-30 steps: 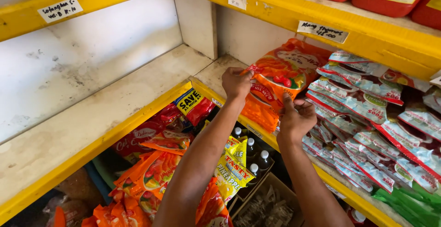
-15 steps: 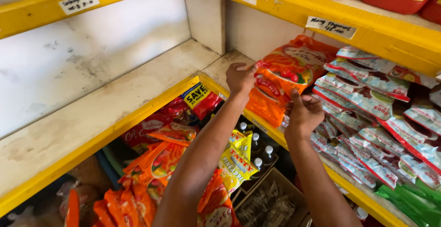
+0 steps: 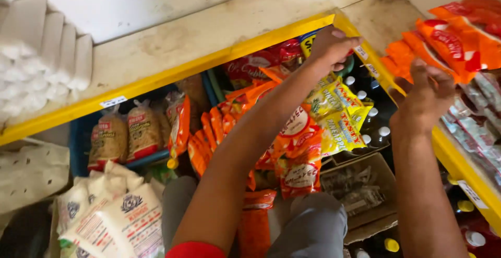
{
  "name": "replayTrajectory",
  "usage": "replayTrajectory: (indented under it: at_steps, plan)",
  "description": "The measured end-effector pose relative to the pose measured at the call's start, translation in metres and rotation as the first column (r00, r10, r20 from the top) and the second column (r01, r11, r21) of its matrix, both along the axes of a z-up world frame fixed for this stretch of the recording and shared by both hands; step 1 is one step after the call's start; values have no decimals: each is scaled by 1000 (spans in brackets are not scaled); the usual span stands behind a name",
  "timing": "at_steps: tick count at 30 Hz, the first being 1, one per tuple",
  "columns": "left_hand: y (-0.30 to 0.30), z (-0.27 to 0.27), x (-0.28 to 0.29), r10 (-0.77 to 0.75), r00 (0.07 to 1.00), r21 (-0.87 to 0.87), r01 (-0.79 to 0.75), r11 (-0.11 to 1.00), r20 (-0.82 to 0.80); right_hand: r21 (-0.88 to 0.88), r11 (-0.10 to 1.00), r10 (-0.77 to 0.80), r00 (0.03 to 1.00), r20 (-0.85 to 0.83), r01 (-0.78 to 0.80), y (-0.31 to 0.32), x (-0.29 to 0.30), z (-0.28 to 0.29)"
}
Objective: Organizing and stocking food packages on shelves in a grocery store.
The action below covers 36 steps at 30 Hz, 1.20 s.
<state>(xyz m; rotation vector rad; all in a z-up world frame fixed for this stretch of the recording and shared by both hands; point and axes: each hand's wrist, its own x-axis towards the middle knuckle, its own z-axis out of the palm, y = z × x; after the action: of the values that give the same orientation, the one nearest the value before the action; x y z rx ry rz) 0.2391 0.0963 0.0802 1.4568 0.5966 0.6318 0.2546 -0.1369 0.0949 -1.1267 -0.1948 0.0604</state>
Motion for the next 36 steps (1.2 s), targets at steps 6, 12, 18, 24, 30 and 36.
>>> replayTrajectory:
  at_steps: [6,12,18,24,30,36]
  plan:
    - [32,23,-117,129,962,-67,-149,987,-240,-84,954,278,955,-105,-287,61,-62,10]
    - [63,22,-213,116,933,65,-99,993,-342,-261,861,404,899,-171,-437,117,-117,-4]
    - [97,-9,-288,270,885,30,-280,960,-380,-360,781,459,860,-221,-510,168,-172,-30]
    - [142,-65,-354,522,693,412,-341,845,-497,-418,721,523,830,-194,-552,208,-238,-49]
    - [149,-72,-412,525,639,252,-473,845,-562,-508,603,577,776,-254,-614,254,-300,-71]
    - [155,-83,-459,566,551,420,-380,824,-614,-564,522,617,740,-269,-640,298,-334,-121]
